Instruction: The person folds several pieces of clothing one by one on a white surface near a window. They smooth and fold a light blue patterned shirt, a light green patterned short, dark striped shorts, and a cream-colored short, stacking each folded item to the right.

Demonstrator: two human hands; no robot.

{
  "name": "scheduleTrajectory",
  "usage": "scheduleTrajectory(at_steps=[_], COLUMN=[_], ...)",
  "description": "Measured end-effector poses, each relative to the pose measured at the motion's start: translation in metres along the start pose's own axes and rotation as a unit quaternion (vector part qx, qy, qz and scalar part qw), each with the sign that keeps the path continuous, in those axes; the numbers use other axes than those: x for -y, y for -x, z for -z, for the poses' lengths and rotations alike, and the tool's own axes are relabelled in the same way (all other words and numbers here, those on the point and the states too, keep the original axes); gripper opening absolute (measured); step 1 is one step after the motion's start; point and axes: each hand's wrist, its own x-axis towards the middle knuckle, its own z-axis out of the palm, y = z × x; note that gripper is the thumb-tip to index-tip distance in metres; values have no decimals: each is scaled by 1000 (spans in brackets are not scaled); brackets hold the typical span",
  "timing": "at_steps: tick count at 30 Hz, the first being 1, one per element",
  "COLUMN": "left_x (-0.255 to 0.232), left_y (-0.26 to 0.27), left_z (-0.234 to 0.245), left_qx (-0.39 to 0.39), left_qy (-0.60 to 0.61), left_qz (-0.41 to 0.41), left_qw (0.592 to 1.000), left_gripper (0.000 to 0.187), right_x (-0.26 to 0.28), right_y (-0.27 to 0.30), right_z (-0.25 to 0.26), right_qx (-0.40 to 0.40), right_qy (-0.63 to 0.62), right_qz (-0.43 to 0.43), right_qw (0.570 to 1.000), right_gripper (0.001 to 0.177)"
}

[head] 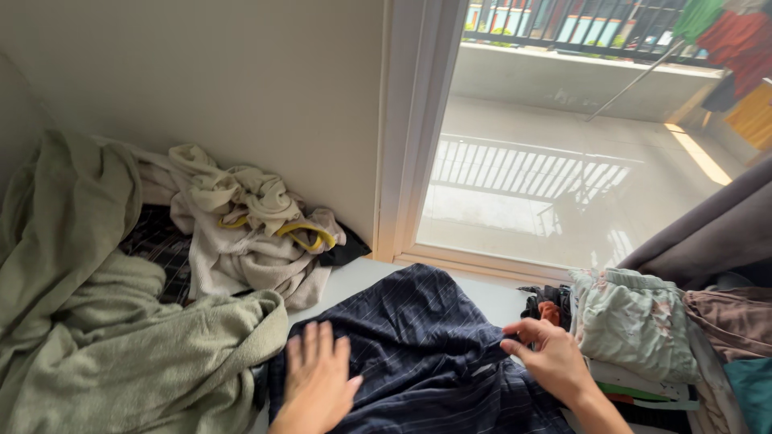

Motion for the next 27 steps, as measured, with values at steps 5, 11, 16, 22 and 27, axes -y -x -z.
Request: scheduleTrajectory(at_steps=[5,11,16,22,27], left_x=[-81,-164,-168,-163,-160], left_y=[-57,-109,-125,-146,-165], left_z=[15,6,35,75,111], left_qx=[-158,-112,15,78,109], left_qy=[212,219,39,122,-159], left_qz=[-278,-434,-410,-447,-423], left_qw=[923,867,911,883,886], left_gripper=[37,40,53,42,34], right_x=[22,21,19,13,-9], right_y=[19,36,41,46,48], right_z=[-1,0,1,2,-1], right_qx=[-37,-94,-77,-55,-30], right_qy=[11,-24,-24,-15,16], right_qz=[23,154,109,88,64], right_qw=[999,983,991,995,997], right_gripper=[19,27,39,24,20])
